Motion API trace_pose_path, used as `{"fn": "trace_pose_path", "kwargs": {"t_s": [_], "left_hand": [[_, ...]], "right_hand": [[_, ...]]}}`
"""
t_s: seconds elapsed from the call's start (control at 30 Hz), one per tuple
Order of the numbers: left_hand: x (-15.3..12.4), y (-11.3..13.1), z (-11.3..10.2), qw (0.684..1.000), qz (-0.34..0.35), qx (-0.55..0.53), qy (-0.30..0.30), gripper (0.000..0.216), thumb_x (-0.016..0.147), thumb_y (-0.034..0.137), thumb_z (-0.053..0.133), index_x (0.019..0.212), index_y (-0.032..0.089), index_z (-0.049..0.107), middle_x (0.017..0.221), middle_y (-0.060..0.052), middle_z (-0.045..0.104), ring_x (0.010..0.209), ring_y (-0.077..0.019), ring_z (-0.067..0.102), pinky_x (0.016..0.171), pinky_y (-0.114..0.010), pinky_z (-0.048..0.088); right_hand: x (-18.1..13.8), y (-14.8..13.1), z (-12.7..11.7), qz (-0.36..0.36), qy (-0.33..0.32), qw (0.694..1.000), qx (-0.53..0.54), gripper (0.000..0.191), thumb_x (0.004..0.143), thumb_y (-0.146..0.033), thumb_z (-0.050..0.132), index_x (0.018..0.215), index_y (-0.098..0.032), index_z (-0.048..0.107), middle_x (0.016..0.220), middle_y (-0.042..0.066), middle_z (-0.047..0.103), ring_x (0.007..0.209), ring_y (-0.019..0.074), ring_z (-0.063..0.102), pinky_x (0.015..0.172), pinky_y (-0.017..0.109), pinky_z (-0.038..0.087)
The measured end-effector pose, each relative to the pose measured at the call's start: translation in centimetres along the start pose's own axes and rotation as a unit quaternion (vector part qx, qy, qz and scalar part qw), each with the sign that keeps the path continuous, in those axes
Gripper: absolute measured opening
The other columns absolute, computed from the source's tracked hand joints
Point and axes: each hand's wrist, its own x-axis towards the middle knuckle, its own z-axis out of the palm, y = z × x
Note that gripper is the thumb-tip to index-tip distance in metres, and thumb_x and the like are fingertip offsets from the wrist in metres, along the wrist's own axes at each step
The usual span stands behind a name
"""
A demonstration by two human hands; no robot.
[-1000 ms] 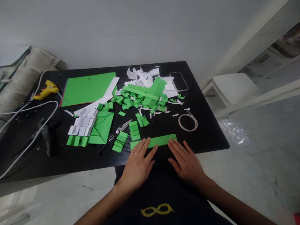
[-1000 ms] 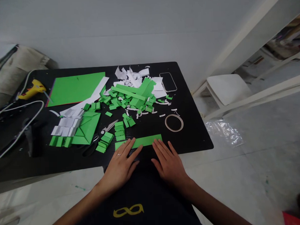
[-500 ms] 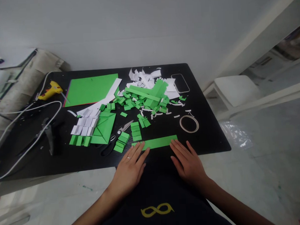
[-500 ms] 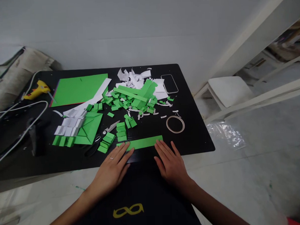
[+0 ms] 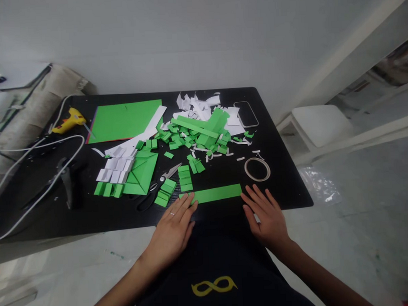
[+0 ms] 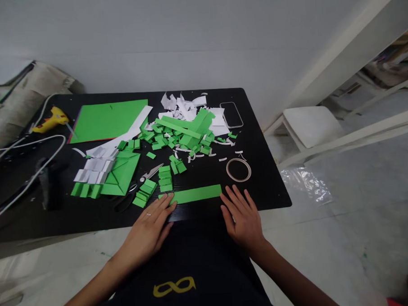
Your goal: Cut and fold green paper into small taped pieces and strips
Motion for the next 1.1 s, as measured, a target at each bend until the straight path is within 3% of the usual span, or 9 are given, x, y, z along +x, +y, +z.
{"fn": "trace_pose_path", "kwargs": {"t_s": [0.2,0.3,0.43,0.6,0.83,1.1], "left_hand": [[0.0,0.1,0.1,1.000,-0.010,-0.022,0.010,0.045,0.102,0.015,0.058,0.147,0.013,0.059,0.164,-0.017,0.054,0.152,-0.0335,0.052,0.122,-0.056,0.050],[0.0,0.1,0.2,0.999,-0.013,-0.027,0.016,0.047,0.101,0.014,0.057,0.148,0.015,0.059,0.164,-0.016,0.054,0.151,-0.0334,0.053,0.122,-0.056,0.050],[0.1,0.2,0.2,1.000,-0.010,-0.023,0.019,0.047,0.101,0.014,0.056,0.148,0.016,0.059,0.163,-0.016,0.055,0.150,-0.0337,0.054,0.120,-0.056,0.052],[0.2,0.1,-0.1,1.000,-0.008,-0.021,0.008,0.046,0.101,0.012,0.056,0.147,0.014,0.059,0.163,-0.017,0.055,0.150,-0.0339,0.055,0.120,-0.057,0.053],[-0.5,-0.8,-1.1,1.000,0.023,-0.003,0.015,0.040,0.104,0.013,0.053,0.143,0.013,0.062,0.157,-0.019,0.060,0.144,-0.0339,0.061,0.113,-0.054,0.059],[-1.2,-0.6,-1.6,1.000,0.003,0.008,0.018,0.039,0.105,0.016,0.053,0.142,0.012,0.063,0.157,-0.020,0.060,0.145,-0.0342,0.060,0.112,-0.053,0.060]], "right_hand": [[1.0,0.4,-0.3,0.005,0.041,0.999,0.012,0.027,0.106,-0.019,0.059,0.129,-0.015,0.073,0.143,0.020,0.072,0.137,0.0360,0.067,0.113,0.062,0.054],[2.4,-0.4,-0.2,-0.003,0.061,0.997,0.054,0.036,0.104,-0.015,0.063,0.139,-0.015,0.068,0.144,0.020,0.071,0.138,0.0333,0.067,0.116,0.059,0.054],[4.0,-2.3,0.4,-0.069,-0.018,0.988,0.133,0.056,0.105,-0.014,0.060,0.160,-0.019,0.051,0.154,0.016,0.064,0.148,0.0294,0.058,0.119,0.052,0.055],[4.5,-3.5,1.2,-0.091,-0.098,0.980,0.146,0.053,0.108,-0.019,0.056,0.161,-0.016,0.050,0.156,0.016,0.062,0.149,0.0303,0.057,0.121,0.053,0.053],[4.4,-3.4,1.1,-0.072,-0.102,0.982,0.139,0.051,0.108,-0.019,0.055,0.159,-0.022,0.053,0.154,0.011,0.064,0.146,0.0290,0.060,0.121,0.053,0.054],[3.5,-2.7,0.8,-0.069,-0.092,0.985,0.126,0.048,0.109,-0.022,0.056,0.157,-0.021,0.056,0.153,0.012,0.066,0.144,0.0290,0.062,0.118,0.051,0.057]]}}
